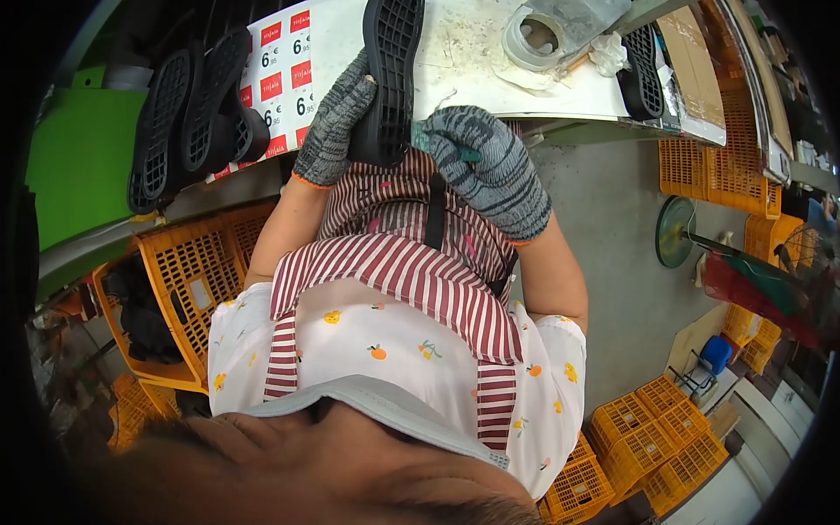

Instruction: Using a brush to clean or apply a substance to the bottom of shoe soles.

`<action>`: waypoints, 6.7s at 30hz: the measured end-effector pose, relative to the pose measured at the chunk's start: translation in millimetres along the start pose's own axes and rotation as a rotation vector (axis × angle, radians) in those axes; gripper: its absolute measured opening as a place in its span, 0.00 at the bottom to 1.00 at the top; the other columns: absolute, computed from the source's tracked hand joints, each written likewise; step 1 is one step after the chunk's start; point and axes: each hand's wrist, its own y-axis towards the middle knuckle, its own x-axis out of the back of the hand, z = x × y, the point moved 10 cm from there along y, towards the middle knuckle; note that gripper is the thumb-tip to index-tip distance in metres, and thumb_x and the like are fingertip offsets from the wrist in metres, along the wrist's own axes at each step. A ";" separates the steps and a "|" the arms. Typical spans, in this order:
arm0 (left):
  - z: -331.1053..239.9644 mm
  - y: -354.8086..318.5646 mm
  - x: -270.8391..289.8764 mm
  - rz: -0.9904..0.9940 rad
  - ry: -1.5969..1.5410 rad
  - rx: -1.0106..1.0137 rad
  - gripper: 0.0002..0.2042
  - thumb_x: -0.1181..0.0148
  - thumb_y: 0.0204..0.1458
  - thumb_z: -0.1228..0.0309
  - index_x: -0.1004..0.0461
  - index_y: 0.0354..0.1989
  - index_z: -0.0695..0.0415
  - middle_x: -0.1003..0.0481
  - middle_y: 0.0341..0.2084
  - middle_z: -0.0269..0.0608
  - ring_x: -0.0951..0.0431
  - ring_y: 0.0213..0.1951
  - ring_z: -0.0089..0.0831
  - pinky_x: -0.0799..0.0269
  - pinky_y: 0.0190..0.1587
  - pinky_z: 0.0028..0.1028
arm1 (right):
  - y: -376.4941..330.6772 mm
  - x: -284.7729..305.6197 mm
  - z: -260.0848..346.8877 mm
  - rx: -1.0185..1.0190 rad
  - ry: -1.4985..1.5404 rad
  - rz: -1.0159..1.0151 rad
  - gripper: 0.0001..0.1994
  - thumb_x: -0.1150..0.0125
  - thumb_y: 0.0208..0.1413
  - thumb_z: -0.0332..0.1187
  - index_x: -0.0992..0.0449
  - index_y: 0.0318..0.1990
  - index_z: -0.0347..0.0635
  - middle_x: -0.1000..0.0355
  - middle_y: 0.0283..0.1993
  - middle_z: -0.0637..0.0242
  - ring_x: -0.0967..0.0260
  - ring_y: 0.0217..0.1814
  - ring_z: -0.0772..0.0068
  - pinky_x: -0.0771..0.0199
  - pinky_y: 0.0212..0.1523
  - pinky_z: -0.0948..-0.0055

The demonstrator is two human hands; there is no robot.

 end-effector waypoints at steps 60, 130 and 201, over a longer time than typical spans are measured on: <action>19.8 -25.7 -17.1 0.333 -1.128 0.296 0.27 0.62 0.55 0.55 0.51 0.60 0.58 0.41 0.54 0.53 0.35 0.50 0.53 0.36 0.51 0.44 | 15.7 48.4 -21.2 -0.012 0.484 -0.555 0.10 0.56 0.57 0.27 0.32 0.43 0.31 0.30 0.42 0.56 0.31 0.42 0.70 0.28 0.41 0.75; 36.1 -26.0 -29.5 0.265 -0.947 0.427 0.24 0.58 0.56 0.61 0.46 0.58 0.59 0.38 0.51 0.53 0.33 0.50 0.45 0.33 0.50 0.41 | 54.3 56.0 -29.9 0.196 -0.235 -0.344 0.10 0.50 0.52 0.24 0.28 0.42 0.34 0.28 0.40 0.58 0.31 0.43 0.65 0.32 0.46 0.73; -438.5 119.4 98.8 -1.160 1.427 -0.979 0.48 0.33 0.34 0.52 0.50 0.55 0.76 0.46 0.55 0.64 0.47 0.58 0.50 0.51 0.60 0.36 | 22.0 28.9 -158.7 -0.184 0.934 -0.453 0.16 0.58 0.59 0.36 0.34 0.46 0.32 0.30 0.43 0.60 0.32 0.36 0.73 0.32 0.38 0.78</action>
